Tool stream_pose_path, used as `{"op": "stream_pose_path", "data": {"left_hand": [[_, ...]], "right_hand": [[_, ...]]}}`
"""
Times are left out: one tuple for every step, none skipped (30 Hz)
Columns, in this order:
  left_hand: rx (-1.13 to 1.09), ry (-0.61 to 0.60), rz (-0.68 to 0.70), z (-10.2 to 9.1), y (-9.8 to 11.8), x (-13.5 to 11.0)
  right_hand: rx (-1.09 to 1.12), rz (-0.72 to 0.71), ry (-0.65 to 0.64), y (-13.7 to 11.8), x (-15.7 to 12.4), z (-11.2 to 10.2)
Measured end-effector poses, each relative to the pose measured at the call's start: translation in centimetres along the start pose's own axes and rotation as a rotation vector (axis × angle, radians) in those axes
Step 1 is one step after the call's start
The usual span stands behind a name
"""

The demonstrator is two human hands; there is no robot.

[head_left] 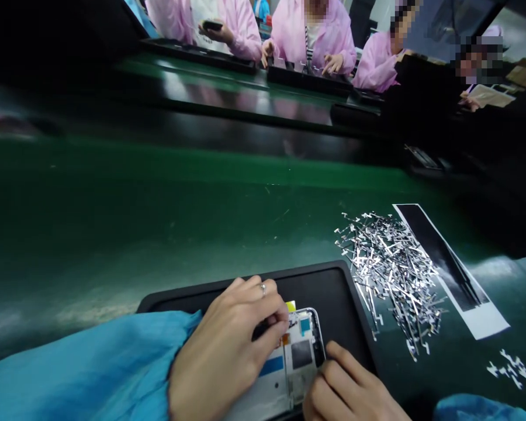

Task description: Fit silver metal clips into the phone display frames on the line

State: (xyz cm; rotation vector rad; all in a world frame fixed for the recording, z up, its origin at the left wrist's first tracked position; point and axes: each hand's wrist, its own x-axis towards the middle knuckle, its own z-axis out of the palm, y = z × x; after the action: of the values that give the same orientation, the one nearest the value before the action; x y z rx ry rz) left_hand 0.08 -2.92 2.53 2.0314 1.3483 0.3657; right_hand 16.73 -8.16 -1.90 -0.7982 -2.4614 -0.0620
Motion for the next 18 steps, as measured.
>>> {"op": "stream_pose_path", "data": {"left_hand": [[0.005,-0.007,-0.004,0.1,0.1,0.0],[0.015,-0.009,-0.008,0.3,0.1,0.0],[0.027,-0.007,-0.011,0.4,0.1,0.0],[0.038,-0.005,-0.014,0.5,0.1,0.0],[0.048,-0.005,-0.019,0.5,0.1,0.0],[0.054,-0.007,-0.026,0.6,0.0,0.0],[0.056,-0.011,-0.031,0.5,0.0,0.1],[0.055,-0.011,-0.036,0.5,0.0,0.1],[0.053,-0.010,-0.039,0.4,0.0,0.2],[0.053,-0.009,-0.039,0.4,0.0,0.3],[0.055,-0.003,-0.036,0.3,-0.1,0.4],[0.062,0.001,-0.032,0.3,0.0,0.5],[0.071,0.003,-0.026,0.3,0.0,0.5],[0.083,0.004,-0.020,0.3,0.0,0.6],[0.097,0.001,-0.013,0.3,0.0,0.6],[0.113,0.003,-0.008,0.4,0.0,0.6],[0.130,0.007,-0.001,0.4,0.0,0.5],[0.147,0.017,0.011,0.4,0.0,0.5]], "right_hand": [[-0.003,-0.005,0.006,0.1,0.3,-0.2],[-0.012,-0.020,0.002,0.2,0.6,-0.4],[-0.031,-0.044,-0.008,0.3,1.0,-0.7],[-0.057,-0.072,-0.022,0.4,1.4,-0.9],[-0.086,-0.095,-0.035,0.6,1.7,-1.1],[-0.114,-0.114,-0.040,0.7,1.9,-1.3],[-0.140,-0.126,-0.042,0.8,2.1,-1.4],[-0.167,-0.135,-0.034,0.9,2.1,-1.5],[-0.194,-0.143,-0.024,1.0,2.2,-1.5],[-0.221,-0.145,-0.013,1.0,2.1,-1.5],[-0.249,-0.143,-0.005,1.0,2.1,-1.4],[-0.273,-0.140,0.000,1.1,2.0,-1.4],[-0.292,-0.133,0.000,1.1,2.0,-1.4],[-0.305,-0.130,-0.004,1.0,1.9,-1.4],[-0.313,-0.127,-0.018,1.0,1.9,-1.4],[-0.318,-0.125,-0.029,1.0,1.9,-1.4],[-0.320,-0.121,-0.031,0.9,1.9,-1.3],[-0.320,-0.115,-0.026,0.9,1.9,-1.3]]}}
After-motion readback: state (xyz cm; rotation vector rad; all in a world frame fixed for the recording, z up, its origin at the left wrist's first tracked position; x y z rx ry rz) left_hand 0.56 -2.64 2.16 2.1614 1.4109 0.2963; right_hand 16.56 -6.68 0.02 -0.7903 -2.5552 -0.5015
